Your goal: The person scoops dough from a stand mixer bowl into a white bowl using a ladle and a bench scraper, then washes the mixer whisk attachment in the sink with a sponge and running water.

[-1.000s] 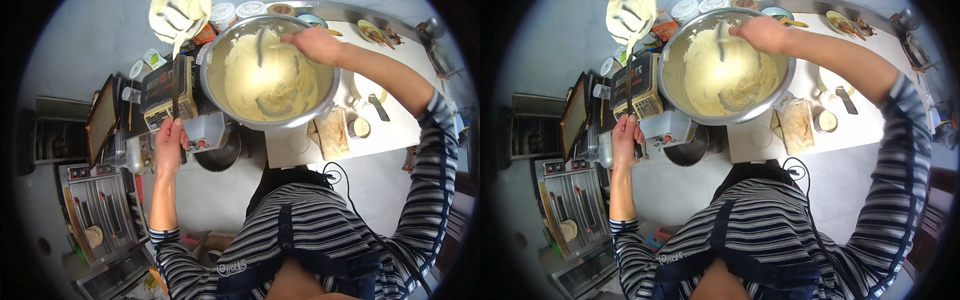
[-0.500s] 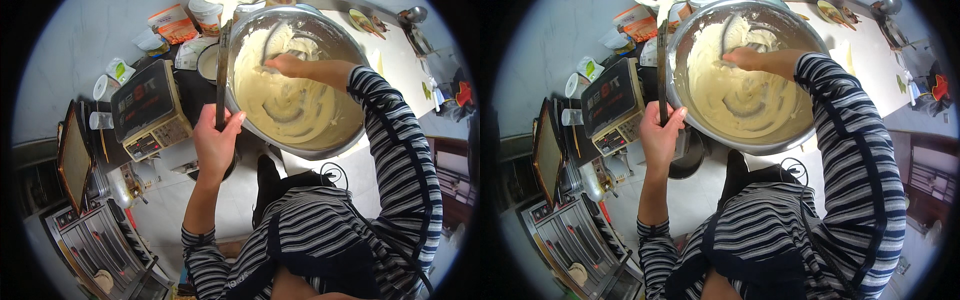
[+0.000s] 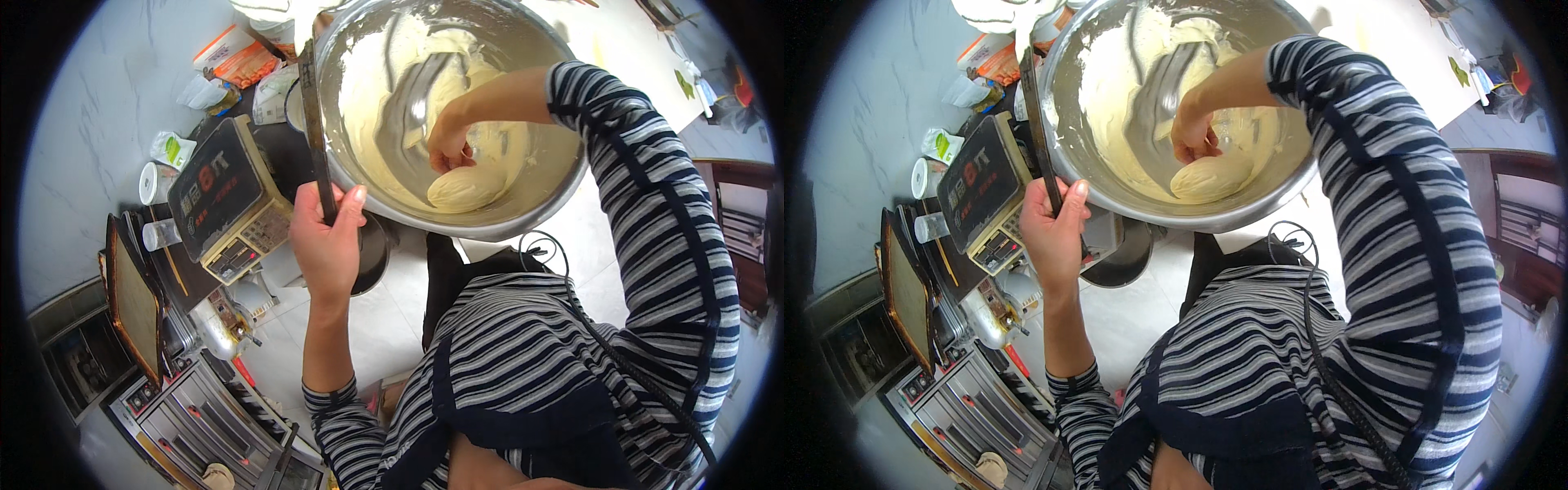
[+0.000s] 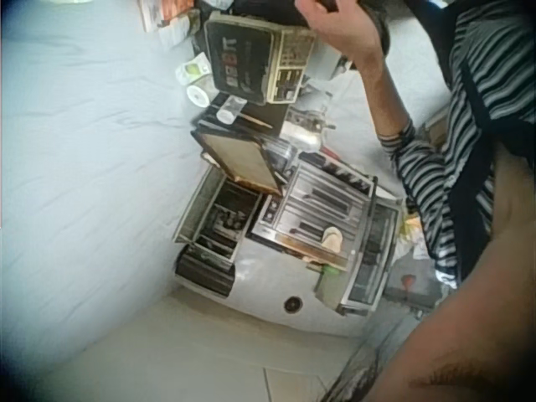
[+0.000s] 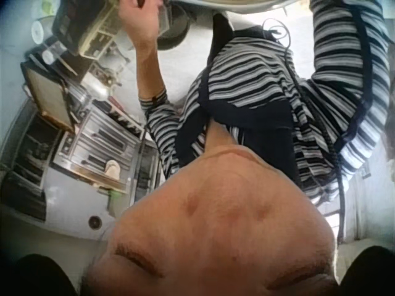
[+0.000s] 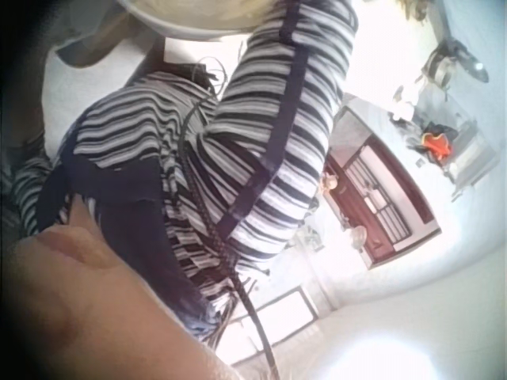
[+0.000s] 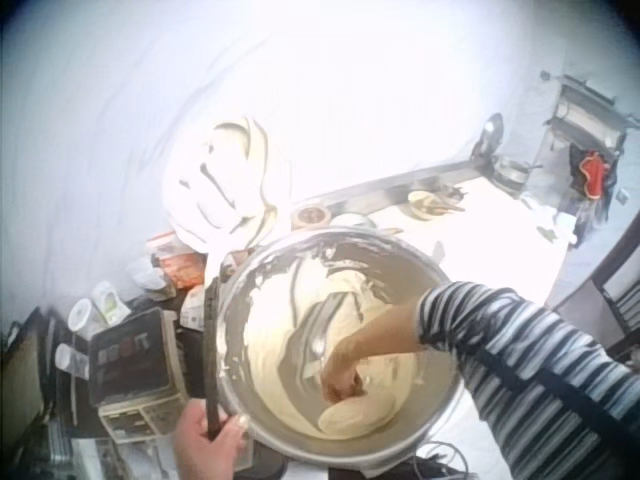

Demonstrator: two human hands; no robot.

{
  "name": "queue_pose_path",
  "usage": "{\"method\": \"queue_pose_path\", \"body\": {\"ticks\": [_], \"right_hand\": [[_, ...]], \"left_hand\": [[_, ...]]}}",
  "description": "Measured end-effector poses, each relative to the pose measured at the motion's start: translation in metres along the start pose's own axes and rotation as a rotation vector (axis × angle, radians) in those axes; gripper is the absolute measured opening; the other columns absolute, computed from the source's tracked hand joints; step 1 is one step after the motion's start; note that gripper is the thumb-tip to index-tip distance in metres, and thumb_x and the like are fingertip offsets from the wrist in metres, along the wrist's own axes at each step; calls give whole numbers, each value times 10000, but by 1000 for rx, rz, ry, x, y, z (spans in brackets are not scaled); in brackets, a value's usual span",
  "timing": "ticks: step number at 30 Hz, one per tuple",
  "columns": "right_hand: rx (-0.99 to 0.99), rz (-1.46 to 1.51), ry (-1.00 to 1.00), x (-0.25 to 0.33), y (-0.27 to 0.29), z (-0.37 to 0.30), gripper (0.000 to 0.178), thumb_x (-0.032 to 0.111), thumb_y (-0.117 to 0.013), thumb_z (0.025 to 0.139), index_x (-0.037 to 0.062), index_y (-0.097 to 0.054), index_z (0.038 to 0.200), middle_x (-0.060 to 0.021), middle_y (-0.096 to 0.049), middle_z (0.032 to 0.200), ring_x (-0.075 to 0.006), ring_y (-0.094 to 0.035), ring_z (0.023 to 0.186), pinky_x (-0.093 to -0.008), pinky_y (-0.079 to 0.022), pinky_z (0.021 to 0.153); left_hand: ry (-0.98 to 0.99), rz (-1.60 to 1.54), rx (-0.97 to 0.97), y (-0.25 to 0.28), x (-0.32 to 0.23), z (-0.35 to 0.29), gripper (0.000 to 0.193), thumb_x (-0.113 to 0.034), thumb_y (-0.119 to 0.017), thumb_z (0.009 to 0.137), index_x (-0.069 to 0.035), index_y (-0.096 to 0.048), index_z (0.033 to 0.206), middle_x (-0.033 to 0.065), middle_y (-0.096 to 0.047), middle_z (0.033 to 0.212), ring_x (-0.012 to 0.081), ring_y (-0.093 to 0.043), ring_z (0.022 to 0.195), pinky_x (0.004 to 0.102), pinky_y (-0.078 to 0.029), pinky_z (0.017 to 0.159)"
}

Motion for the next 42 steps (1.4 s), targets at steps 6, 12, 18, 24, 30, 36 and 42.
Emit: {"method": "queue_pose_path", "body": {"ticks": [6,12,18,24,30,36,42], "right_hand": [[-382,-99,10,46,13,-131,167,62,-526,872,61,-598,1023,-45,-651,853,-132,-626,741,-312,-471,666],[-1082,-582,154,139,-14,-306,156,9,-513,840,16,-600,970,-81,-596,759,-195,-583,680,-331,-482,661],[-1678,-1042,270,180,-70,-390,275,-5,-579,808,42,-606,1077,-129,-646,892,-286,-634,822,-376,-510,700],[-1870,-1490,-74,127,-82,-344,545,85,-607,750,211,-551,1277,-33,-633,1145,-224,-615,902,-301,-549,726],[-1707,-1598,-53,90,-98,-327,539,134,-588,744,155,-520,1279,-42,-582,1200,-241,-577,1016,-311,-517,806],[-1600,-1650,-47,101,-121,-340,520,117,-582,720,111,-547,1239,-50,-600,1162,-250,-582,960,-311,-520,777],[-1589,-1540,-68,100,-94,-349,416,100,-567,708,54,-581,1121,-63,-617,952,-233,-582,846,-312,-501,641]], "left_hand": [[23,102,4,18,-6,-2,228,-210,-527,950,-42,-504,798,-42,-449,593,43,-397,538,222,-325,484],[-220,521,8,18,-43,-13,256,-211,-510,942,-3,-476,797,147,-472,603,304,-455,554,387,-373,535],[-165,530,167,-2,-45,-25,245,-195,-514,922,11,-496,791,162,-515,627,323,-507,586,402,-382,545],[255,125,457,-15,-33,-50,267,-210,-490,950,-52,-472,735,-5,-396,548,113,-388,459,278,-358,455],[459,-154,569,-10,-37,-80,265,-233,-485,966,-77,-456,754,-40,-345,539,78,-329,437,246,-352,438],[427,-174,522,0,-30,-85,263,-234,-484,968,-80,-454,756,-39,-346,533,80,-327,429,252,-359,439],[241,-56,263,27,-27,-66,256,-216,-488,965,-78,-462,750,-45,-359,531,61,-333,425,230,-314,414]]}}
Point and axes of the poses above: each hand's wrist, its own z-axis towards the middle knuckle, its own y-axis out of the back of the hand, x = y × z, the point moved 8 cm from there along z, towards the middle knuckle
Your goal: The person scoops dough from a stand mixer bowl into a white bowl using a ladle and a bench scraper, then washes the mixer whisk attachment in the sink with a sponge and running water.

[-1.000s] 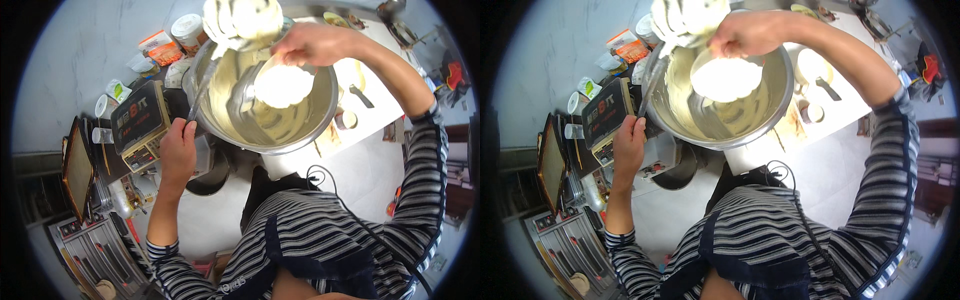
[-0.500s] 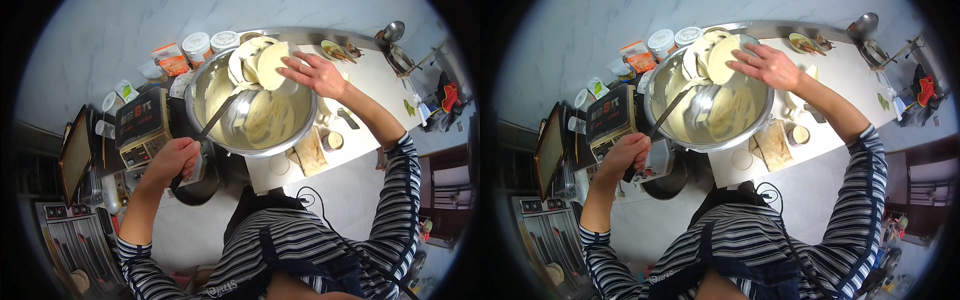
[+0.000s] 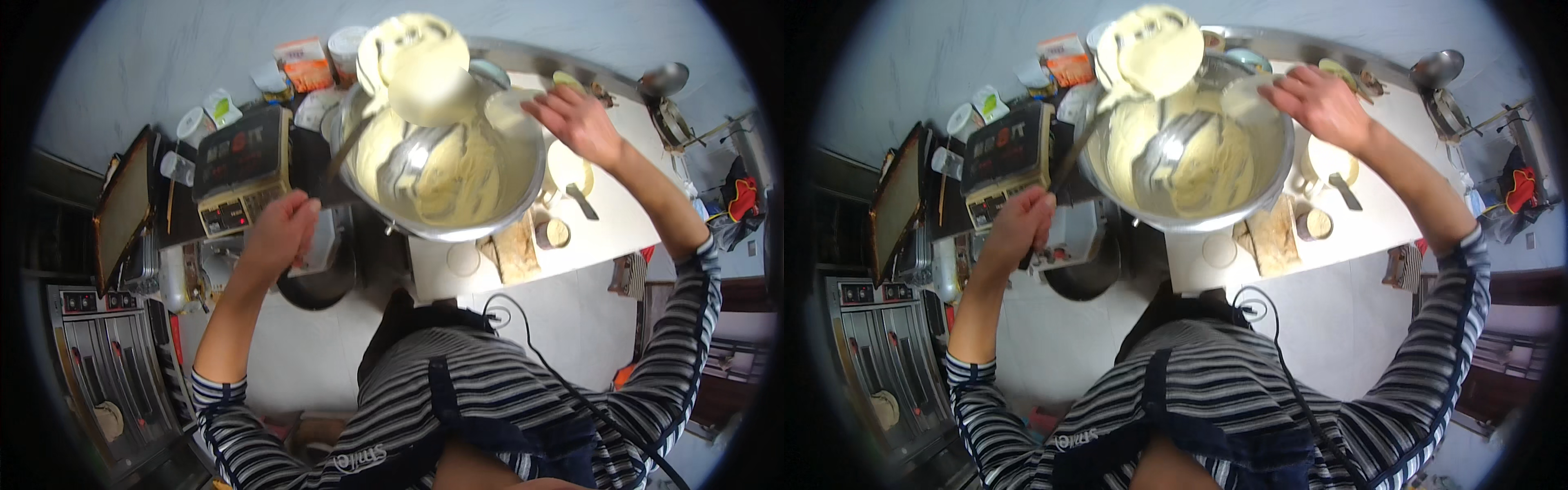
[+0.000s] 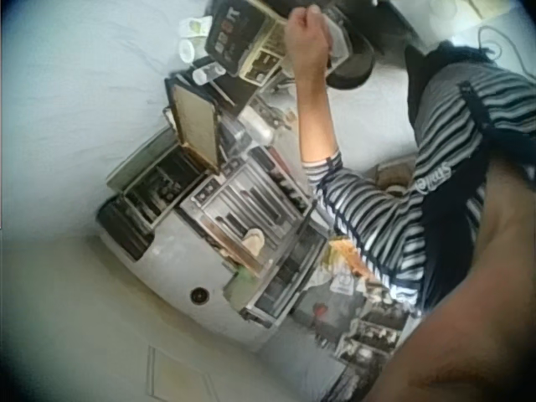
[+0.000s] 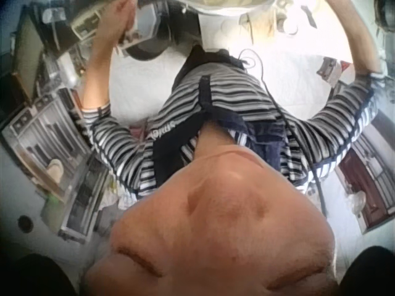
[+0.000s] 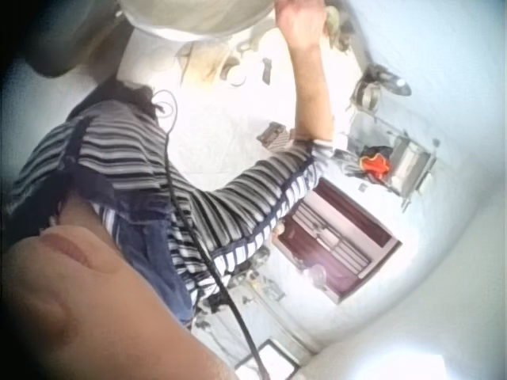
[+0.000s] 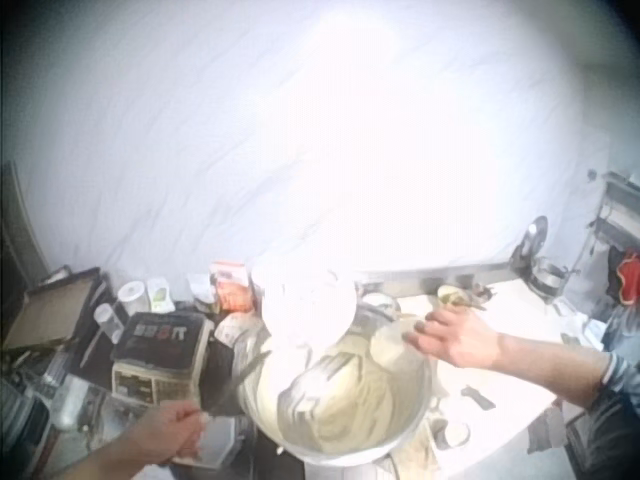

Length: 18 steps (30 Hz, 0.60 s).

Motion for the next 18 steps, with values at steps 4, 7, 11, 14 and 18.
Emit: {"method": "queue_pose_path", "body": {"ticks": [4,7,11,14,18], "right_hand": [[154,235,20,22,-98,38,129,132,-467,845,52,-505,939,-106,-550,756,-281,-590,783,-377,-510,595],[425,329,20,48,-199,63,153,113,-489,840,40,-548,961,-124,-621,816,-288,-629,785,-393,-524,647],[76,384,185,70,-265,100,127,127,-543,801,53,-565,901,-118,-638,787,-284,-641,783,-411,-513,627],[95,380,240,80,-322,102,78,123,-558,778,63,-567,828,-121,-642,758,-286,-646,771,-411,-506,606],[250,509,299,105,-373,77,60,122,-566,759,70,-592,773,-118,-644,749,-319,-643,739,-427,-499,587]], "left_hand": [[-156,41,-110,0,4,22,268,-203,-540,927,-85,-471,696,-50,-392,542,37,-353,463,241,-299,415],[-241,197,-250,-3,5,43,280,-220,-639,870,-34,-518,699,-14,-458,570,54,-399,503,255,-339,466],[-205,217,-250,-12,7,60,245,-188,-685,831,-2,-549,748,19,-492,572,83,-448,523,272,-386,507],[-163,207,-225,-13,4,63,238,-164,-695,813,0,-538,743,27,-526,578,87,-470,521,269,-391,502],[-109,224,-222,-12,2,60,228,-149,-694,807,-8,-530,735,25,-538,573,80,-482,523,257,-391,499]]}}
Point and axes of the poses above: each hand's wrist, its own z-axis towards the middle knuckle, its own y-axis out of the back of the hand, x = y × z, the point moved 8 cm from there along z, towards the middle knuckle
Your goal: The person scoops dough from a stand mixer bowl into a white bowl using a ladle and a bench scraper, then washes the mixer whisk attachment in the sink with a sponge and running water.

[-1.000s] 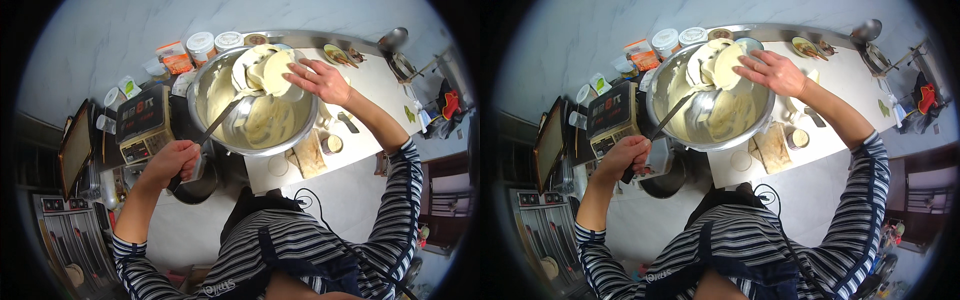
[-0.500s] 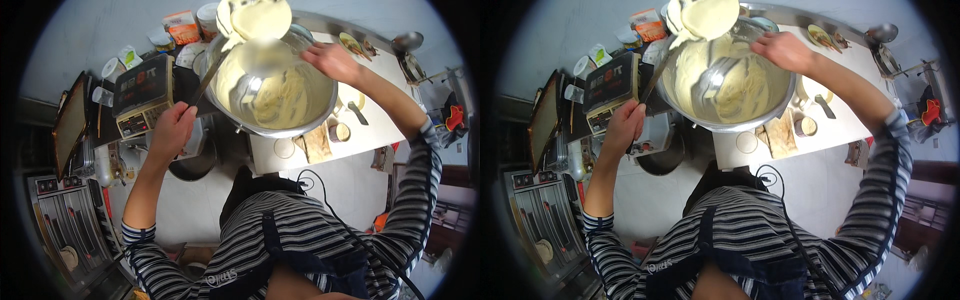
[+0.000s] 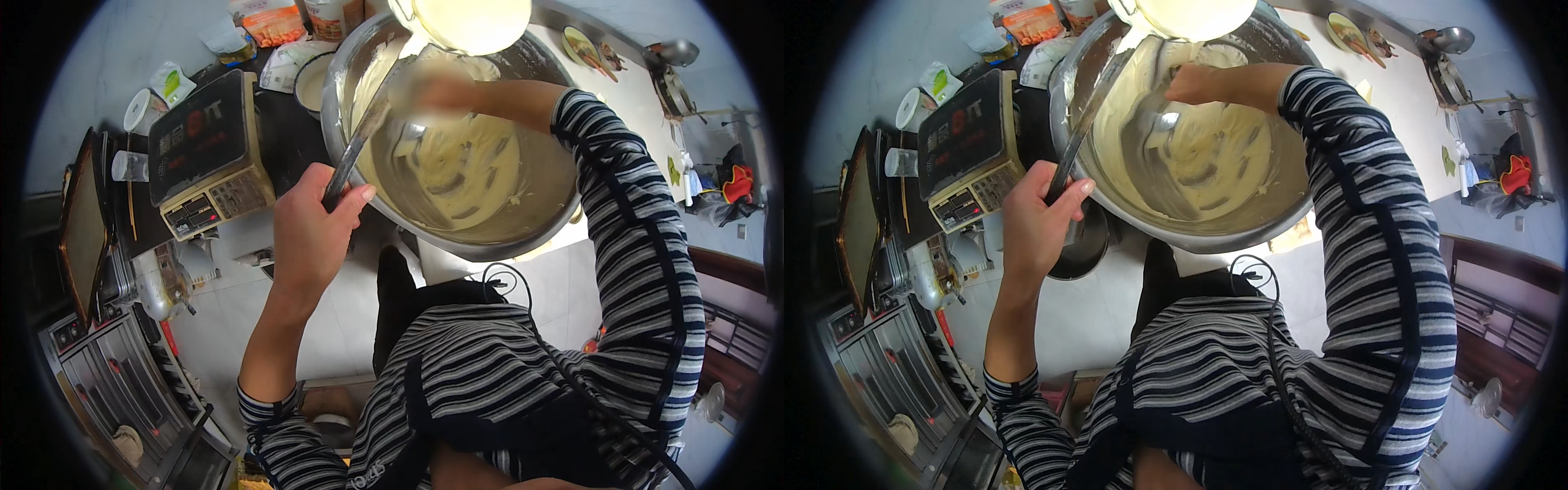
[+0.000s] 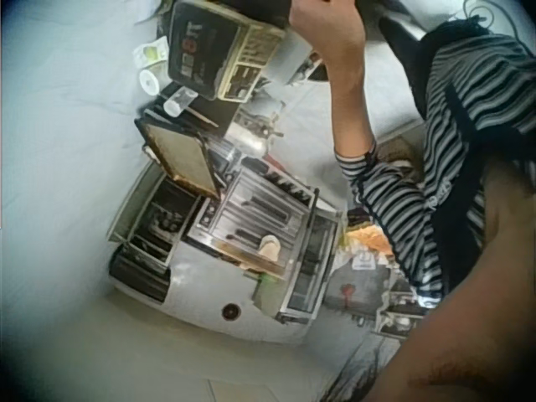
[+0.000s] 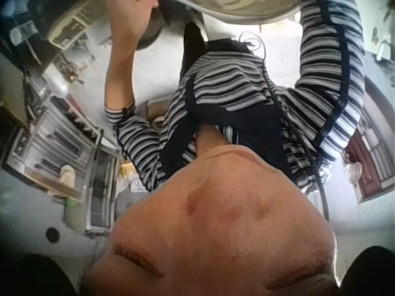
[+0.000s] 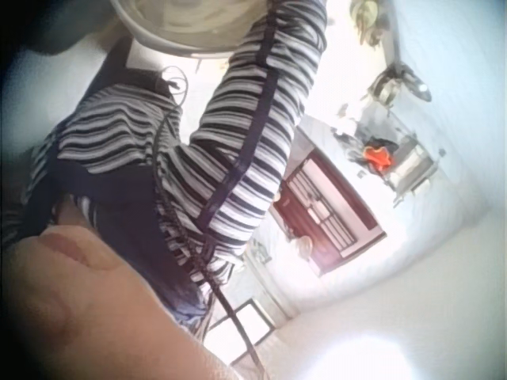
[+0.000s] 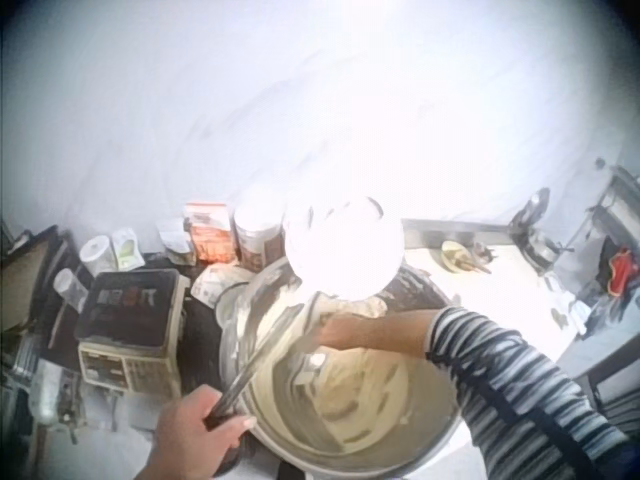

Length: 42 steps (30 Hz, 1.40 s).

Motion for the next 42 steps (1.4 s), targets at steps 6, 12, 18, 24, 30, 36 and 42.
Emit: {"method": "queue_pose_path", "body": {"ticks": [6,12,18,24,30,36,42], "right_hand": [[522,97,-134,25,-38,-33,112,111,-580,732,60,-643,810,-132,-654,760,-350,-640,738,-454,-495,585],[842,494,-144,98,-60,-43,73,84,-595,732,39,-619,786,-134,-623,727,-277,-635,684,-394,-505,607],[920,1655,-684,161,-69,-43,83,97,-579,833,32,-588,781,-90,-619,707,-197,-626,654,-309,-496,588],[524,2231,-652,169,-4,2,100,79,-585,875,51,-576,780,-53,-613,743,-176,-627,677,-272,-488,657],[179,1925,-764,105,93,-38,93,144,-537,921,86,-566,988,-42,-634,835,-122,-617,778,-253,-454,715],[-45,1421,-932,87,196,-129,118,68,-514,904,32,-546,1012,-56,-595,787,-142,-617,642,-263,-467,567],[-497,1006,-814,76,315,-230,180,213,-536,950,51,-570,1021,-7,-584,732,-84,-580,635,-241,-467,537]], "left_hand": [[7,-7,5,-3,-3,1,213,-136,-690,810,-13,-529,745,18,-542,571,74,-499,536,234,-389,514],[61,-21,28,-9,1,-2,186,-118,-682,821,-12,-541,762,13,-562,598,69,-521,557,222,-396,533],[53,-56,27,-17,1,-11,168,-110,-672,834,-13,-546,781,1,-571,611,63,-544,577,211,-410,553],[41,-53,50,-26,0,-16,149,-121,-651,856,-26,-551,802,-12,-552,597,36,-478,530,194,-359,496],[-25,-67,16,-14,-10,-20,207,-197,-553,933,-41,-545,796,-30,-481,559,28,-407,493,199,-304,453],[-82,48,-32,4,-26,-17,260,-222,-486,967,-38,-527,787,-32,-449,544,35,-387,479,220,-291,435],[-166,118,-56,-24,-66,-24,252,-188,-490,962,-49,-501,752,-47,-427,545,37,-366,463,220,-278,415]]}}
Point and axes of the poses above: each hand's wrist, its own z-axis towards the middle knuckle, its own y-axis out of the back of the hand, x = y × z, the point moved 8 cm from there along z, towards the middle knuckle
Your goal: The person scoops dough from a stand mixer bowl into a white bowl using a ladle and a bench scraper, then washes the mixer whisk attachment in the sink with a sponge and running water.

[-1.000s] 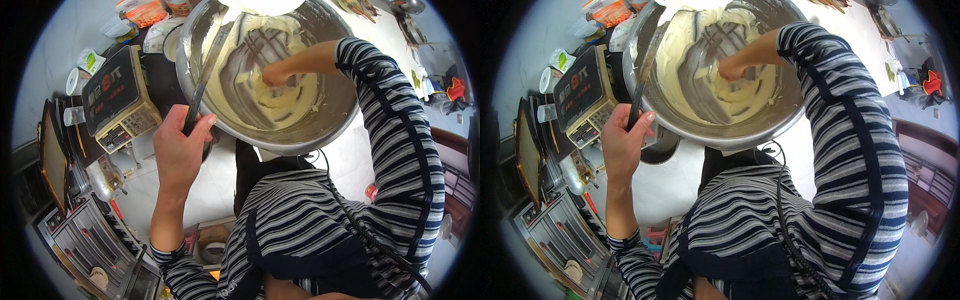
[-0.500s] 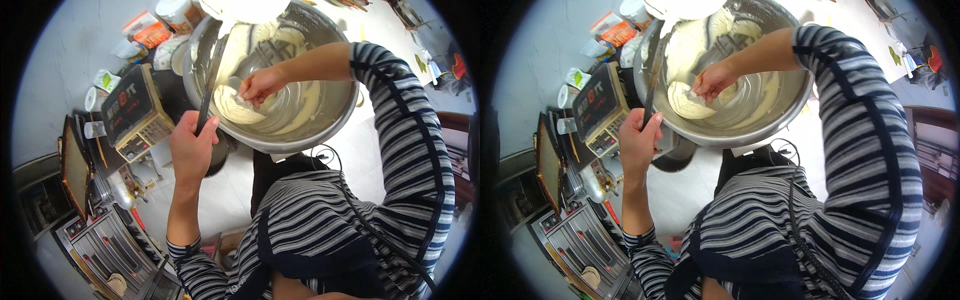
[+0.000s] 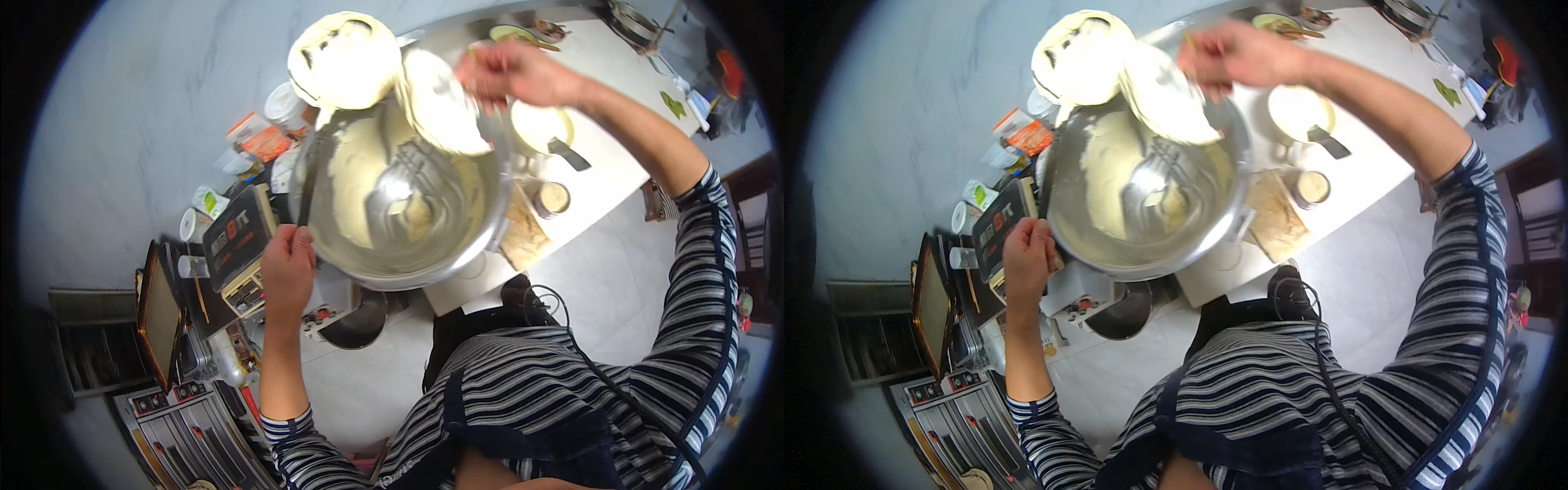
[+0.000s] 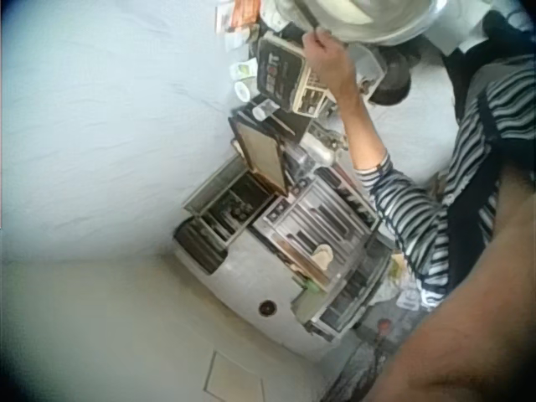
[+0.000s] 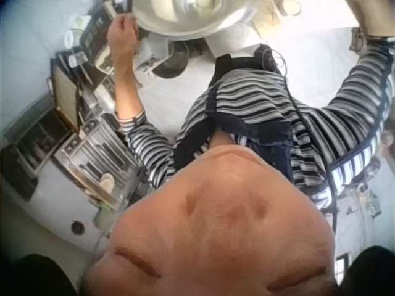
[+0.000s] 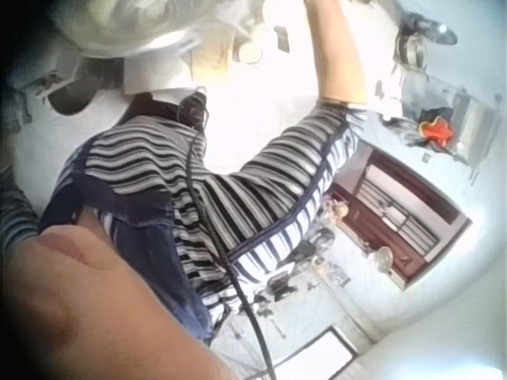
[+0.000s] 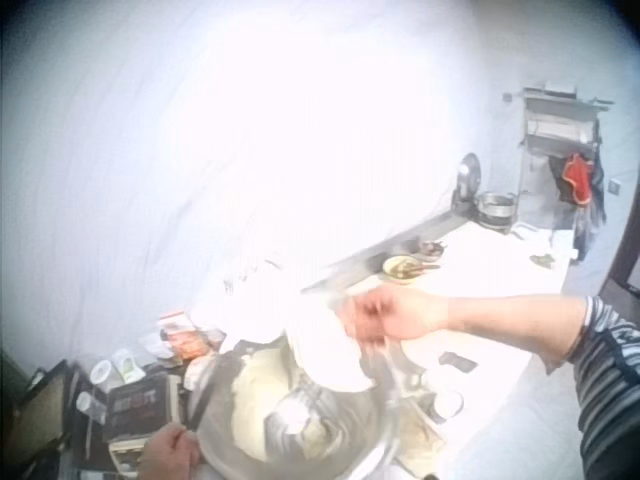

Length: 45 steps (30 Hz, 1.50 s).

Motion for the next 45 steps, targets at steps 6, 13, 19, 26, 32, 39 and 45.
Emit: {"method": "queue_pose_path", "body": {"ticks": [6,13,19,26,32,39,45], "right_hand": [[-353,-77,201,1,125,-60,157,166,-521,933,76,-583,1046,-66,-629,798,-246,-596,679,-323,-492,638],[-554,-775,609,-52,165,-128,166,140,-560,892,53,-590,1030,-106,-639,823,-221,-641,736,-339,-505,627],[-594,-806,507,-140,169,-146,248,9,-558,756,95,-525,987,-113,-573,779,-317,-592,737,-413,-474,580],[-451,-929,394,-202,151,-136,166,111,-527,792,109,-524,958,-71,-562,807,-274,-604,780,-384,-511,593],[-356,-941,479,-209,136,-122,159,102,-527,771,100,-526,930,-54,-551,808,-239,-594,780,-360,-506,595],[-316,-1018,374,-222,149,-121,151,121,-501,796,84,-523,941,-88,-572,856,-274,-598,792,-376,-518,618],[-417,-877,185,-258,164,-108,165,92,-492,812,68,-542,968,-126,-600,882,-317,-613,812,-419,-502,658]], "left_hand": [[-81,110,30,-82,-77,-11,264,-194,-513,943,-36,-502,731,-36,-431,549,48,-388,495,236,-300,451],[-334,645,-128,-190,-169,-32,185,-205,-525,910,-29,-566,872,221,-609,775,446,-560,756,498,-431,651],[-204,821,-64,-273,-168,-37,196,-220,-501,916,-34,-557,893,238,-611,746,435,-587,752,528,-444,646],[-102,923,4,-316,-155,-41,201,-209,-467,934,-15,-515,913,216,-635,755,418,-615,746,505,-472,668],[-179,864,-39,-338,-159,-46,197,-231,-489,923,-41,-506,875,220,-621,730,436,-595,731,534,-450,638],[-164,888,-86,-349,-146,-46,176,-197,-498,916,-29,-497,866,195,-627,753,401,-614,725,494,-471,637],[-237,925,-159,-361,-148,-50,179,-189,-514,912,-30,-496,829,171,-623,761,367,-622,696,467,-478,597]]}}
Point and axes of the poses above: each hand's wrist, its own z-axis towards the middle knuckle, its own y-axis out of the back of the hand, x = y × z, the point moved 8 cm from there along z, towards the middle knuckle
